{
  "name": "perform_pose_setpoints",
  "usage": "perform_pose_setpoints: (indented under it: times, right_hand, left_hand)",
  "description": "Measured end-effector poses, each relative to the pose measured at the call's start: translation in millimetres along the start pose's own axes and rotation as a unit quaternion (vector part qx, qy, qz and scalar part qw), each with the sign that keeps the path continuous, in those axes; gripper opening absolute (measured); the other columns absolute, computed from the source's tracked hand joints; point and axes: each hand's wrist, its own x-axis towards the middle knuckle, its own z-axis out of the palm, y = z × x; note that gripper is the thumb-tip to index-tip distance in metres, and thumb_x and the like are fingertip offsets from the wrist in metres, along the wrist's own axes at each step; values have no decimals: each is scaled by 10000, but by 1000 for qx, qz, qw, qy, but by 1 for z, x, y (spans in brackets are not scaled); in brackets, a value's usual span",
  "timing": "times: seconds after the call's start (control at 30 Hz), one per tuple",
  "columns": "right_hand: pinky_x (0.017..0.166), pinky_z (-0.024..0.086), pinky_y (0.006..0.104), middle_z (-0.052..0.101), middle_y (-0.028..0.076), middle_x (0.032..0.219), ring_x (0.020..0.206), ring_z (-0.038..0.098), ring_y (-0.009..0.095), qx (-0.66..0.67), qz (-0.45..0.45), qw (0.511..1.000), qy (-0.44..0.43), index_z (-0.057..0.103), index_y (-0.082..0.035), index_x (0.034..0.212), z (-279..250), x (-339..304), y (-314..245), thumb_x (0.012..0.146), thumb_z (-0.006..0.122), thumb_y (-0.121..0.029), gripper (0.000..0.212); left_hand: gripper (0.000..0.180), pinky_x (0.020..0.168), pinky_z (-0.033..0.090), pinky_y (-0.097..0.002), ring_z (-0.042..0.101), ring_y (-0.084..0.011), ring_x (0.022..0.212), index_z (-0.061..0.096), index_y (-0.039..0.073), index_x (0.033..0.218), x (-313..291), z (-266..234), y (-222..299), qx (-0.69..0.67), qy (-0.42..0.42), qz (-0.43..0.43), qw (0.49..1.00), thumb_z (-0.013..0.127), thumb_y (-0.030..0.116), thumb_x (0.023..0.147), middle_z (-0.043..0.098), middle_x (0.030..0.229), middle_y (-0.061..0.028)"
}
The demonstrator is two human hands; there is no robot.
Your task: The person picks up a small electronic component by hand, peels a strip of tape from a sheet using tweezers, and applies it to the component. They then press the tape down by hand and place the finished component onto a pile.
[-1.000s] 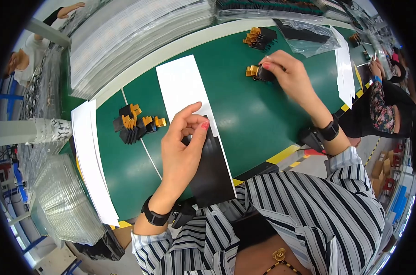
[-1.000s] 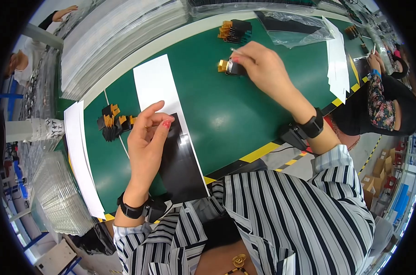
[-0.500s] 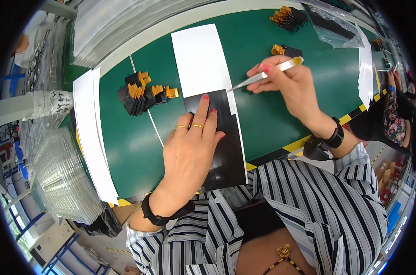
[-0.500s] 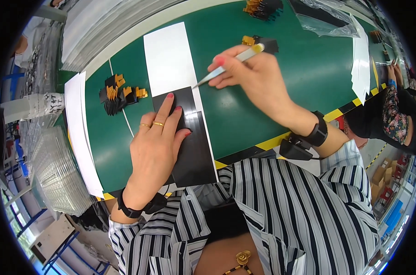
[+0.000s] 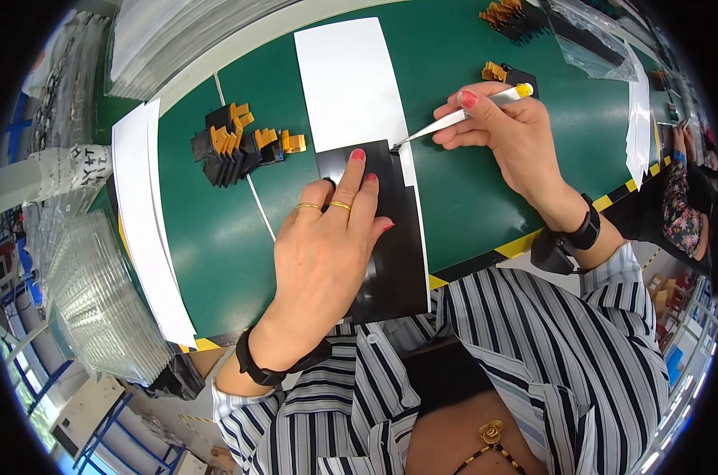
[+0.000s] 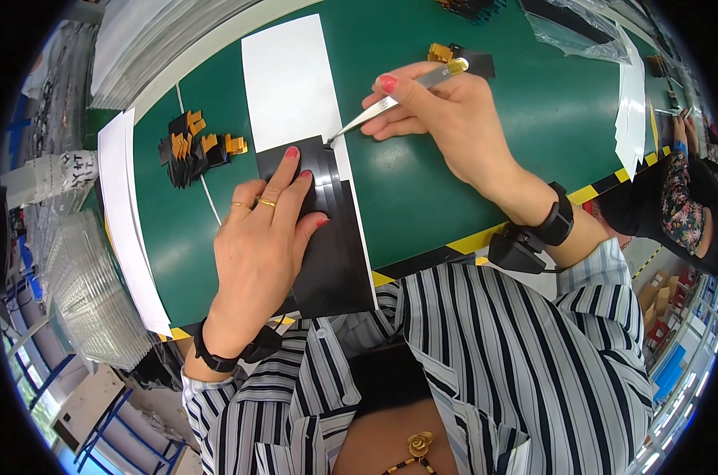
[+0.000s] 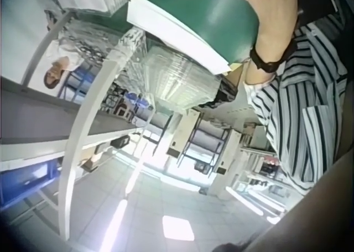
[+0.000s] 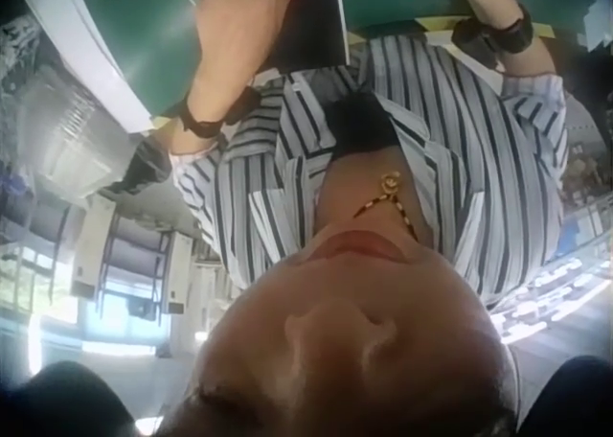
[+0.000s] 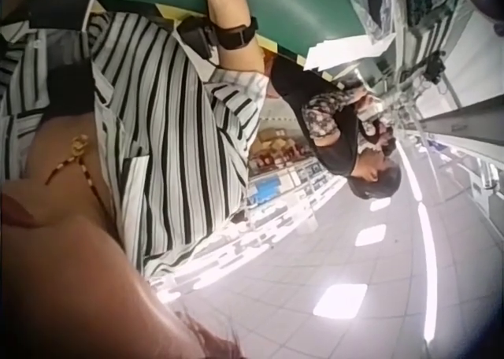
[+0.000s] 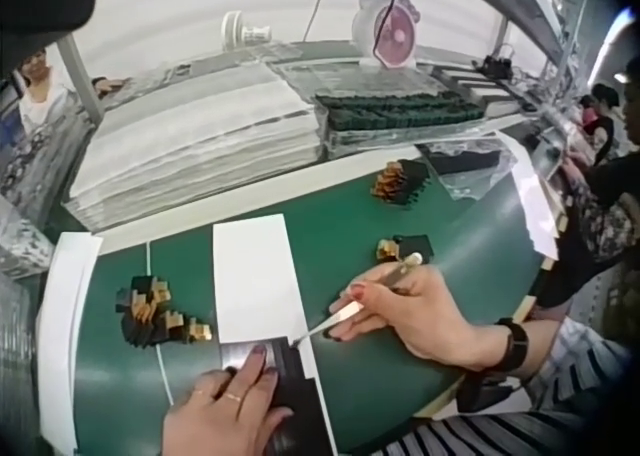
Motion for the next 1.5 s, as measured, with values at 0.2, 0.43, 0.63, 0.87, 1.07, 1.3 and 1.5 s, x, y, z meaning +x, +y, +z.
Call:
perform_pose_setpoints:
  times: [0.2,0.43,0.63,0.87,1.07,1.3,1.5]
  right_hand:
    - [616,526,270,601,185,872,682,631,210,73,-2,997,7,536,45,925,-5,2,-4,891,460,-187,247]
    - [564,510,245,609,178,859,615,617,171,135,-10,991,3,529,21,932,-10,3,-7,892,458,-214,249]
    - [543,502,243,614,172,839,604,615,168,136,-8,990,-17,536,12,911,-1,6,-5,891,460,-211,236]
    - [536,499,241,615,169,821,598,614,165,134,3,991,-13,543,0,894,-2,1,-7,889,464,-200,216]
    - [532,501,249,606,182,846,618,617,171,132,-6,991,-15,527,-6,893,-3,3,-7,883,476,-198,199]
    - [548,501,265,575,167,825,638,616,194,112,-70,990,-53,486,-22,920,5,-3,-28,855,524,-175,171]
    - [587,496,287,552,133,773,668,594,213,39,-245,966,-75,415,-40,962,8,8,-42,840,544,-153,211]
  left_hand:
    - [364,655,476,-283,499,-210,853,562,33,960,0,-3,2,-5,-9,-7,1000,657,224,666,534,1115,-59]
    - [215,650,468,-305,546,-243,803,566,26,933,17,-44,-40,-78,73,-31,994,561,10,719,552,986,-113]
    - [226,662,442,-338,536,-267,769,563,43,981,34,-54,-136,25,74,-92,993,532,-1,761,522,849,-134]
    - [271,635,420,-266,507,-173,724,566,29,974,29,-55,-160,-156,-58,-184,969,639,88,720,525,841,-76]
    - [249,612,423,-237,498,-124,665,570,10,962,13,-59,-169,-192,-34,-233,953,638,68,729,537,802,-49]
    - [188,544,451,-209,521,-97,586,568,-11,958,33,-72,-79,-500,124,-280,810,588,36,777,551,720,-42]
    - [208,534,464,-214,535,-99,586,566,-25,1000,53,-32,-40,-662,74,-262,698,548,24,799,540,694,-47]
